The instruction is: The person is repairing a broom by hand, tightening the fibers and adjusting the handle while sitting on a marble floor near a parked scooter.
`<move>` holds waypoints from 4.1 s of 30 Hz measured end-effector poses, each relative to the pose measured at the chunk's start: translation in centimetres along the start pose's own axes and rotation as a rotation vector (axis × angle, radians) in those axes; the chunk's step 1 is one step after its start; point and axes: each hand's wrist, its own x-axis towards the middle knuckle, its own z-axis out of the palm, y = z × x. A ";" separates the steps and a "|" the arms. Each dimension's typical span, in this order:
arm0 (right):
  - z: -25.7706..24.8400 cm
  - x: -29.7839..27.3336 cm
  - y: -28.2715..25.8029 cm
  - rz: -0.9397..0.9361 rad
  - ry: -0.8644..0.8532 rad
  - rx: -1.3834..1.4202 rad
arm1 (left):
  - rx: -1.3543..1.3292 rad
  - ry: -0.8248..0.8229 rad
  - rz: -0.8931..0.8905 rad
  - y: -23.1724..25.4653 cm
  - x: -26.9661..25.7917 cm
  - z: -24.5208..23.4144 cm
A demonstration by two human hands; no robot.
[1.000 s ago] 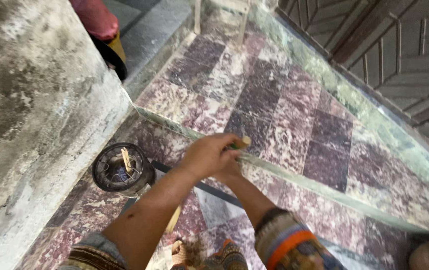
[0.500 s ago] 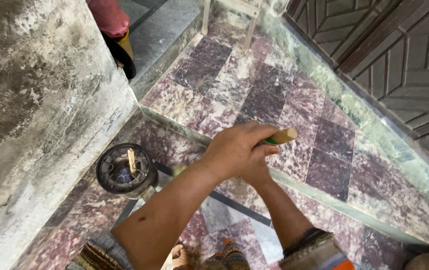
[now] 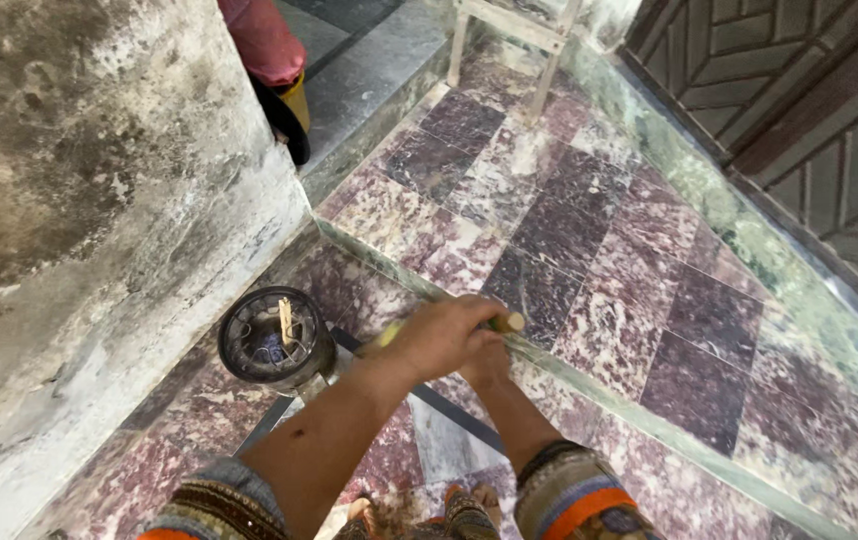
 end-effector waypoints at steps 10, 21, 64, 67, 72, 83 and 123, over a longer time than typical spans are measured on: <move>-16.4 0.4 -6.6 0.177 -0.013 0.127 | 0.063 0.193 0.140 7.2 3.4 -2.1; -14.0 1.3 -4.9 -0.405 0.049 0.294 | 0.185 0.370 0.079 9.4 3.3 -1.8; -9.7 -1.1 -5.3 0.103 -0.131 -0.052 | 0.083 0.057 -0.183 2.8 -0.5 -0.7; -9.1 -0.6 -5.1 0.129 -0.264 -0.164 | 0.067 0.091 -0.165 2.4 -0.6 -0.7; -7.7 0.6 -4.7 0.105 -0.239 -0.211 | 0.111 -0.016 -0.242 1.4 -0.5 -1.3; -8.3 1.3 -6.4 0.107 -0.204 -0.060 | 0.152 0.042 -0.192 0.5 -0.1 -2.0; -6.2 2.1 -7.0 -0.039 -0.295 -0.226 | 0.218 0.083 -0.203 0.6 -2.2 -3.5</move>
